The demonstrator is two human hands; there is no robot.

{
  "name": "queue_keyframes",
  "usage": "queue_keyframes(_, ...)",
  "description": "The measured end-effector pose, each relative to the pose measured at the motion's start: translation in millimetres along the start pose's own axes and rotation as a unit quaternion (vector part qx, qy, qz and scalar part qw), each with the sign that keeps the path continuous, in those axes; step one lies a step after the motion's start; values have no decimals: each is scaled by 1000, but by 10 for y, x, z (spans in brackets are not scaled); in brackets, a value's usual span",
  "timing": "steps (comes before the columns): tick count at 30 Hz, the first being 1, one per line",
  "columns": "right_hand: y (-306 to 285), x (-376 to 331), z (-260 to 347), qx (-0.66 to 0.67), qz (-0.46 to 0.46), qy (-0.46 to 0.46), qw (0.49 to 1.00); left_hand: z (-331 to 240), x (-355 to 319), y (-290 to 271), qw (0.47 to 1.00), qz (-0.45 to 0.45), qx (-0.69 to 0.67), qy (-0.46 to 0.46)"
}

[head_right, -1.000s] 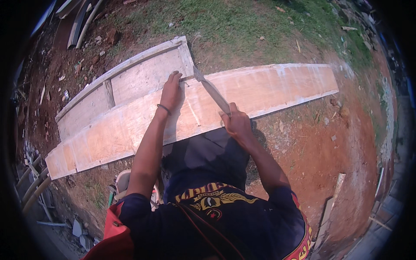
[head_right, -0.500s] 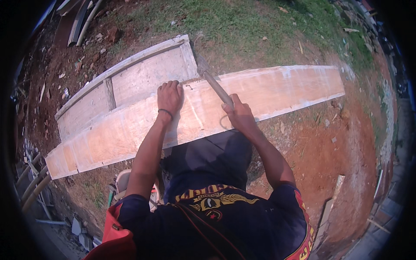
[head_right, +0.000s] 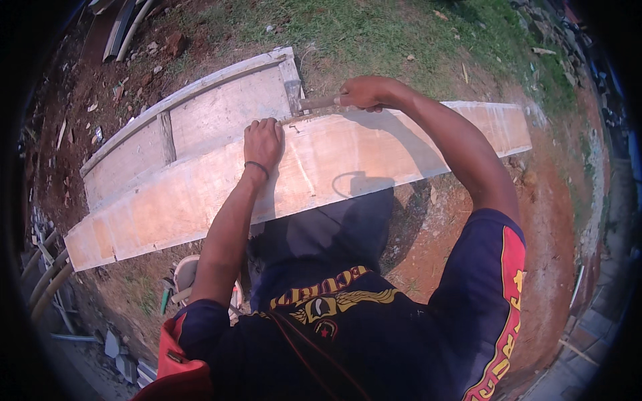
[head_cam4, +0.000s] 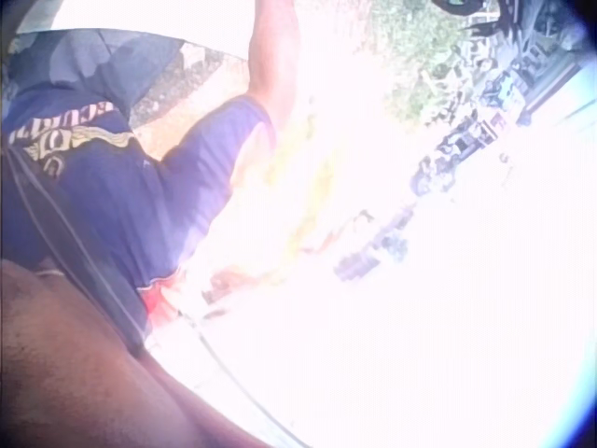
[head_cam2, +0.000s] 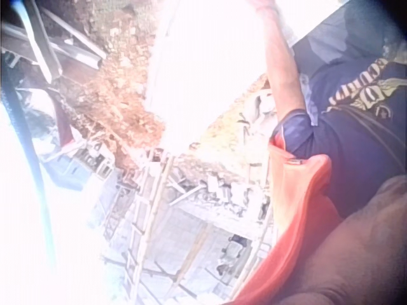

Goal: The person picks up a long wooden plank and places it on a wooden frame. They use a hammer to drive nails into the plank to secure it to the frame. The person then picks up another plank and repeats the process.

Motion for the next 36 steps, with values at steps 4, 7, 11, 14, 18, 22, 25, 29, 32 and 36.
queue_keyframes(4, 25, -8, 20, 136, -146, -19, 980, 11, 7, -5, 1000, 0, -6, 1)
queue_keyframes(7, 218, -21, -19, -48, 17, 11, 999, 9, 9, -7, 1000, -13, 5, 7)
queue_keyframes(11, 380, -106, -53, 64, -63, 7, 996, 21, 25, 10, 1000, 0, 16, 0)
queue_keyframes(14, 545, -290, -50, 39, -250, -69, 965, 31, 30, 28, 1000, -21, 12, 7)
queue_keyframes(18, 900, -655, -219, 92, -420, -215, 877, 47, 33, 45, 999, -41, 6, 9)
queue_keyframes(22, 1225, -779, -435, 91, -390, -209, 892, 61, 47, 43, 1000, -23, 13, 3)
queue_keyframes(25, 1287, -709, -420, 61, -410, -238, 878, 60, 52, 25, 1000, -27, 7, 2)
queue_keyframes(29, 1201, -561, -195, 20, -433, -266, 861, 52, 47, 17, 1000, -10, 4, -6)
queue_keyframes(32, 1122, -544, -126, -23, -369, -78, 926, 42, 38, 33, 1000, 5, 6, -7)
queue_keyframes(36, 1091, -698, -128, 87, -467, -230, 849, 52, 58, 34, 1000, -12, 21, -3)
Point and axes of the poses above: each hand's wrist, its own x-axis towards the middle knuckle, its own y-axis out of the palm, z = x × y, the point moved 1 cm from there along x, towards the middle knuckle, and after that the axes turned 13 degrees about y, right-handed, at the moved point
